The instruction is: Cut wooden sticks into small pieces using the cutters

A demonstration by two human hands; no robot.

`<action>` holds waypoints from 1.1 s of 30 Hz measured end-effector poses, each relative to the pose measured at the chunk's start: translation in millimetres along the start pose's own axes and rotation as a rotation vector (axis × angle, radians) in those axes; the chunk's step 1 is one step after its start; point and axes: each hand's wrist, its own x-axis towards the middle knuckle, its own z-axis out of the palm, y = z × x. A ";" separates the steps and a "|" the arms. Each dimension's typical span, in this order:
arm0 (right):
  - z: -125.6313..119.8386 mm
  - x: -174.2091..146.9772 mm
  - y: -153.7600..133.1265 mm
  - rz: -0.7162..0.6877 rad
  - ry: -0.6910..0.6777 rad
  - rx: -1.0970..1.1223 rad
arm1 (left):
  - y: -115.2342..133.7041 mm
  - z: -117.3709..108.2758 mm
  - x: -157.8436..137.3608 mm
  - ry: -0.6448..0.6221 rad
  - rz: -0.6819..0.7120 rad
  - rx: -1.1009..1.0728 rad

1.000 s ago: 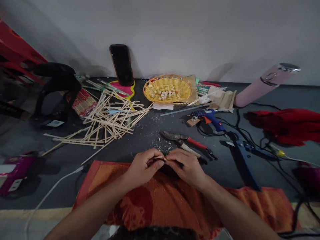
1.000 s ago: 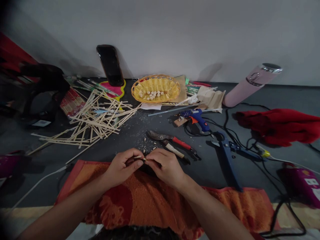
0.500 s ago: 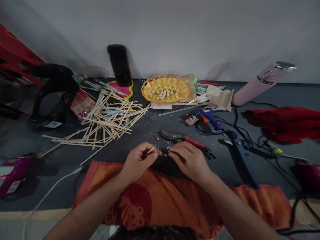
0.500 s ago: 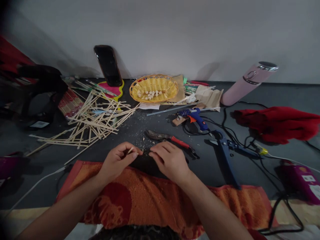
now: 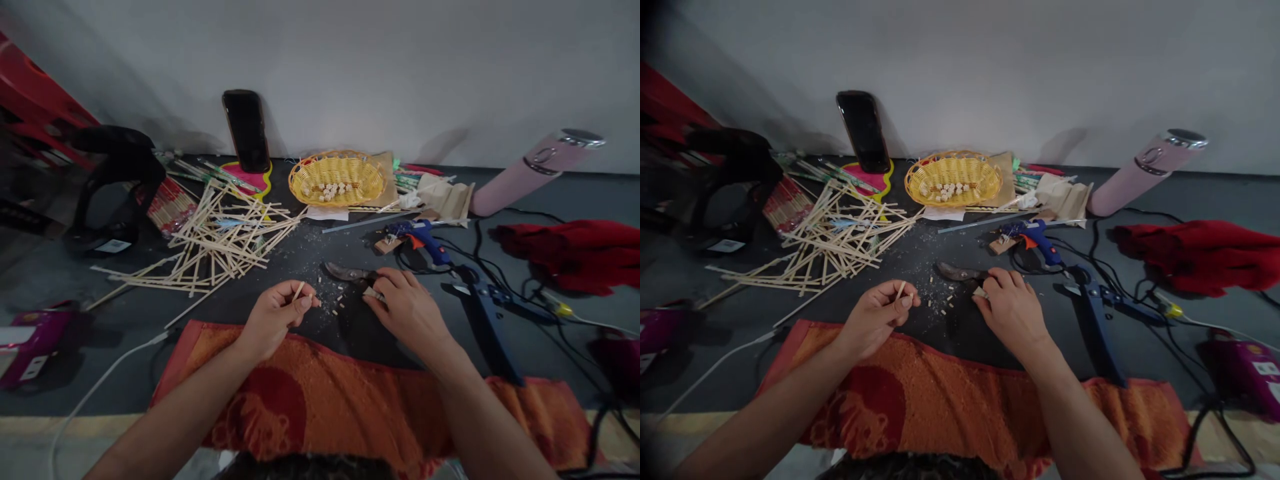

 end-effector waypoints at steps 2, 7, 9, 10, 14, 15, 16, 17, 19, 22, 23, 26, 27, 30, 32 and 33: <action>0.5 1.1 -1.6 0.015 0.035 0.022 | -0.1 -0.4 0.2 0.002 -0.008 -0.020; -3.8 2.8 -4.8 0.151 0.104 0.286 | -0.5 -0.7 0.9 -0.008 0.000 -0.059; -6.7 2.5 -5.8 0.167 0.109 0.429 | -0.6 -0.8 1.1 -0.011 0.001 -0.069; -7.9 2.2 -6.7 0.165 0.101 0.493 | -0.5 -0.8 1.1 -0.014 -0.001 -0.075; -8.2 0.8 -13.2 0.161 0.024 0.637 | 0.5 -0.5 0.6 -0.023 -0.010 -0.089; -7.3 0.5 -15.4 0.170 0.003 0.653 | 0.9 -0.5 0.5 -0.025 -0.010 -0.090; -6.2 0.4 -17.7 0.178 -0.018 0.667 | 1.4 -0.5 0.6 -0.026 -0.009 -0.091; -5.1 0.3 -20.1 0.180 -0.036 0.681 | 1.9 -0.6 0.8 -0.028 -0.008 -0.092; -3.1 0.0 -24.2 0.154 -0.068 0.714 | 2.9 -0.9 1.4 -0.030 -0.001 -0.098; -2.0 -1.3 -27.8 0.120 -0.085 0.758 | 4.0 -1.6 2.2 -0.032 0.013 -0.105; -2.0 -1.8 -27.9 0.146 -0.080 0.768 | 4.2 -1.8 2.3 -0.034 0.016 -0.107; -1.3 -2.4 -25.0 0.265 0.060 0.769 | 3.9 -2.2 1.9 -0.041 0.018 -0.111; -0.4 -2.0 -23.2 0.284 0.156 0.748 | 3.5 -2.3 1.7 -0.042 0.015 -0.112; 5.7 1.0 -17.8 0.286 0.472 0.631 | 2.6 -2.2 1.5 -0.037 0.008 -0.119; 11.5 3.1 -16.2 0.277 0.557 0.581 | 2.6 -2.0 1.8 -0.038 0.003 -0.123; 14.4 3.9 -16.4 0.263 0.544 0.584 | 2.8 -2.0 2.0 -0.039 0.002 -0.123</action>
